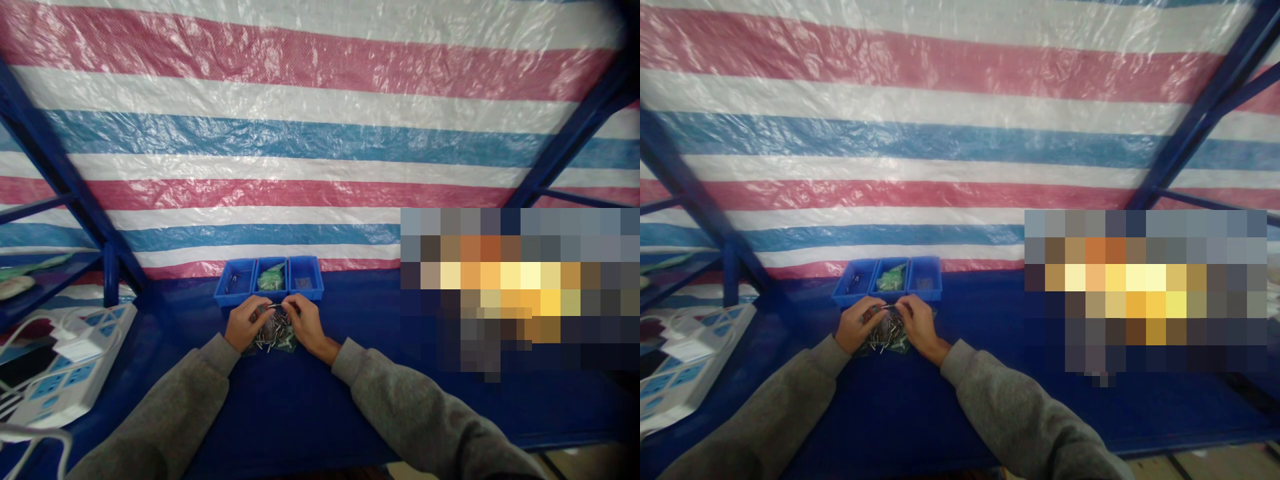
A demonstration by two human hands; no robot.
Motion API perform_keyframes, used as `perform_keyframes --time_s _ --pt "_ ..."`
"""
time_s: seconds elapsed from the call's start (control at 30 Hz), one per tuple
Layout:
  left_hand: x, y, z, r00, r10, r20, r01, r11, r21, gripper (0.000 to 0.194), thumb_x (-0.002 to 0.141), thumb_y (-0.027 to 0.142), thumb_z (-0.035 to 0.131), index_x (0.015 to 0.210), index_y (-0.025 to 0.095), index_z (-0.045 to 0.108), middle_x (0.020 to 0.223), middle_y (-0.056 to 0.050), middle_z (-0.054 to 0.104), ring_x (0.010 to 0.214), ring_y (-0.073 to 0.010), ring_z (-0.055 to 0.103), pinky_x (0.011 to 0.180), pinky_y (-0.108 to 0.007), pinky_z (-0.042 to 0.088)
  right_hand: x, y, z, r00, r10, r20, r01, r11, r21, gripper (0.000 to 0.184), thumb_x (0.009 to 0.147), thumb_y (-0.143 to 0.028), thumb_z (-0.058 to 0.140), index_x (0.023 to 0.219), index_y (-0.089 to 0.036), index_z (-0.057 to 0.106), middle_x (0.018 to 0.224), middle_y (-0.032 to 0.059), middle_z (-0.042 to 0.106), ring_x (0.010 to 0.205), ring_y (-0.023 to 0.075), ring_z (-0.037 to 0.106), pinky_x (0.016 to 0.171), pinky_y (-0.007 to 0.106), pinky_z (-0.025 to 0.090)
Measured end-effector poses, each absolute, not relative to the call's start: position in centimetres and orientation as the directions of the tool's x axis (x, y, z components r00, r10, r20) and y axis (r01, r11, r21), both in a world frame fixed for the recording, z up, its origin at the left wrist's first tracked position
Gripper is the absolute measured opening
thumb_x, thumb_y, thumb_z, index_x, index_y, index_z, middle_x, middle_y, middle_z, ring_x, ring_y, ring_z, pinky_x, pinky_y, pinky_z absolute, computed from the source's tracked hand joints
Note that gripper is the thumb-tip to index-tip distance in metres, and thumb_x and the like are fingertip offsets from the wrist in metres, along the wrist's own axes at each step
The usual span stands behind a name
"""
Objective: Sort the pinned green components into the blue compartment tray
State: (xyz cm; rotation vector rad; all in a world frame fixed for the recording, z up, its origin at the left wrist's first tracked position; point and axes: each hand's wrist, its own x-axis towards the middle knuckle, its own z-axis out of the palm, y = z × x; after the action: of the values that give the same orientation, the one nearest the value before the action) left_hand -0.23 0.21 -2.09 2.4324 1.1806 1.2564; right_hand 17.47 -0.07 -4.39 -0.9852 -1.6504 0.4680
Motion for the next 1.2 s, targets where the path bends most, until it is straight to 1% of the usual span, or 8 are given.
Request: perform_keyframes --time_s 0.23,0.37,0.43,0.6,0.77,0.87,1.0,1.2 --pt "-0.15 0.28 -1.81 0.387 0.655 0.649 0.549 -0.729 0.408 0.016 0.087 0.029 0.051 0.086 0.017 0.061 0.083 -0.004 0.063 0.077 -0.0142 0.058 0.073 -0.026 0.047 17.48 -0.08 -4.36 -0.071 0.792 0.606 0.378 0.583 -0.719 0.026 0.090 -0.031 0.045 0.076 -0.018 0.061 0.070 0.0014 0.060 0.065 0.0132 0.053 0.062 0.023 0.039" --pt "-0.16 0.31 -1.76 0.385 0.649 0.656 0.545 -0.734 0.405 0.015 0.087 0.027 0.050 0.084 0.017 0.061 0.084 -0.005 0.063 0.081 -0.0150 0.059 0.077 -0.027 0.046 17.38 -0.15 -4.26 -0.046 0.800 0.598 0.331 0.577 -0.747 0.018 0.088 -0.030 0.049 0.090 -0.019 0.062 0.079 0.0021 0.062 0.068 0.0137 0.055 0.064 0.024 0.042" --pt "-0.20 0.35 -1.81 0.377 0.656 0.654 0.556 -0.725 0.407 0.016 0.088 0.026 0.049 0.083 0.017 0.061 0.082 -0.004 0.062 0.080 -0.0149 0.058 0.076 -0.027 0.046 17.31 -0.15 -4.28 -0.031 0.805 0.593 0.299 0.573 -0.763 0.016 0.086 -0.029 0.052 0.094 -0.019 0.061 0.081 0.0022 0.063 0.068 0.0138 0.056 0.064 0.024 0.043" --pt "-0.26 0.40 -1.82 0.359 0.680 0.639 0.574 -0.701 0.423 0.020 0.089 0.027 0.047 0.079 0.017 0.061 0.079 -0.004 0.062 0.076 -0.0144 0.058 0.073 -0.027 0.045 17.32 -0.17 -4.31 -0.058 0.790 0.611 0.303 0.597 -0.743 0.011 0.085 -0.025 0.053 0.086 -0.019 0.062 0.078 0.0014 0.061 0.068 0.0134 0.055 0.065 0.024 0.043" --pt "-0.24 0.32 -1.85 0.353 0.708 0.612 0.583 -0.678 0.448 0.022 0.089 0.028 0.046 0.078 0.017 0.061 0.077 -0.003 0.062 0.074 -0.0138 0.058 0.072 -0.025 0.045 17.43 -0.25 -4.11 -0.071 0.790 0.609 0.326 0.596 -0.734 0.013 0.086 -0.023 0.050 0.081 -0.019 0.061 0.075 0.0012 0.059 0.069 0.0133 0.054 0.065 0.023 0.042" --pt "-0.28 0.28 -1.96 0.329 0.724 0.606 0.585 -0.660 0.472 0.018 0.088 0.030 0.049 0.087 0.017 0.062 0.081 -0.003 0.063 0.070 -0.0127 0.058 0.067 -0.023 0.046 17.45 -0.25 -4.04 -0.061 0.800 0.596 0.340 0.578 -0.742 0.015 0.087 -0.025 0.049 0.081 -0.018 0.060 0.075 0.0014 0.058 0.070 0.0136 0.053 0.065 0.023 0.041" --pt "-0.30 0.21 -2.10 0.322 0.736 0.596 0.562 -0.655 0.505 0.023 0.084 0.034 0.054 0.098 0.017 0.060 0.086 -0.003 0.064 0.060 -0.0102 0.056 0.057 -0.021 0.046 17.47 -0.27 -4.04 -0.049 0.802 0.595 0.351 0.572 -0.742 0.021 0.089 -0.029 0.046 0.079 -0.018 0.060 0.074 0.0018 0.059 0.069 0.0137 0.054 0.063 0.023 0.040" --pt "-0.14 0.14 -1.91 0.367 0.664 0.652 0.534 -0.724 0.437 0.017 0.086 0.032 0.053 0.089 0.018 0.062 0.082 -0.004 0.065 0.070 -0.0130 0.059 0.067 -0.024 0.048 17.54 -0.29 -4.04 -0.056 0.801 0.596 0.374 0.570 -0.731 0.025 0.090 -0.030 0.044 0.076 -0.018 0.061 0.070 0.0017 0.058 0.067 0.0136 0.053 0.062 0.023 0.040"
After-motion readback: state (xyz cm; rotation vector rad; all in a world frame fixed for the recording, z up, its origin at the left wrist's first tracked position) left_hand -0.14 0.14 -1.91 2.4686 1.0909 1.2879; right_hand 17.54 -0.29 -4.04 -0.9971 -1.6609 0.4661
